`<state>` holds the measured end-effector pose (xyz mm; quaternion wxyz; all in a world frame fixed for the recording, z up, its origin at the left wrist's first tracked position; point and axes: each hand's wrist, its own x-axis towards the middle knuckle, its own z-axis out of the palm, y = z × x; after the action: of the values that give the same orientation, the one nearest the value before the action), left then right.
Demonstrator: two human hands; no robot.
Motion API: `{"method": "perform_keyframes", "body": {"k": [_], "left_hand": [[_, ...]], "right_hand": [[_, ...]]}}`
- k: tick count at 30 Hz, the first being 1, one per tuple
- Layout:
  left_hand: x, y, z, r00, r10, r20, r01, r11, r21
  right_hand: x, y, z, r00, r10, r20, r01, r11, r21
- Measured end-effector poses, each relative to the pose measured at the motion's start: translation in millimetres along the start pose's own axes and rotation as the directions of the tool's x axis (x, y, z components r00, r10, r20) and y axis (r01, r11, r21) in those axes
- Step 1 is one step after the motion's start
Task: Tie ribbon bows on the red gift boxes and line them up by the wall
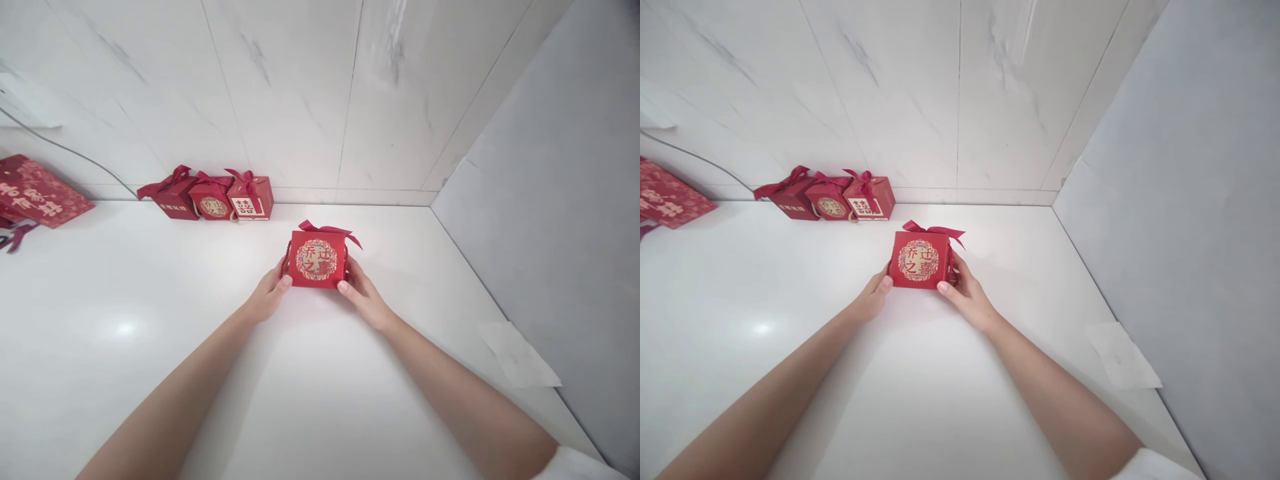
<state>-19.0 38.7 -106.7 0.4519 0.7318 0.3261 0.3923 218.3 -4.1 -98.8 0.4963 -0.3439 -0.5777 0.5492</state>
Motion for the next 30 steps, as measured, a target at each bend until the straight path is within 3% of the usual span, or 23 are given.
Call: {"method": "perform_keyframes", "body": {"k": [25, 30], "left_hand": [[0.3, 3.5, -0.7, 1.000, -0.008, 0.005, 0.008, 1.000, -0.001], [-0.4, 4.9, 7.1, 0.999, -0.040, 0.009, 0.040, 0.999, -0.027]], "right_hand": [[0.4, 0.1, 0.3, 1.000, 0.003, -0.003, -0.003, 1.000, 0.005], [-0.2, 0.8, 0.6, 1.000, 0.006, -0.006, -0.006, 1.000, 0.012]]}}
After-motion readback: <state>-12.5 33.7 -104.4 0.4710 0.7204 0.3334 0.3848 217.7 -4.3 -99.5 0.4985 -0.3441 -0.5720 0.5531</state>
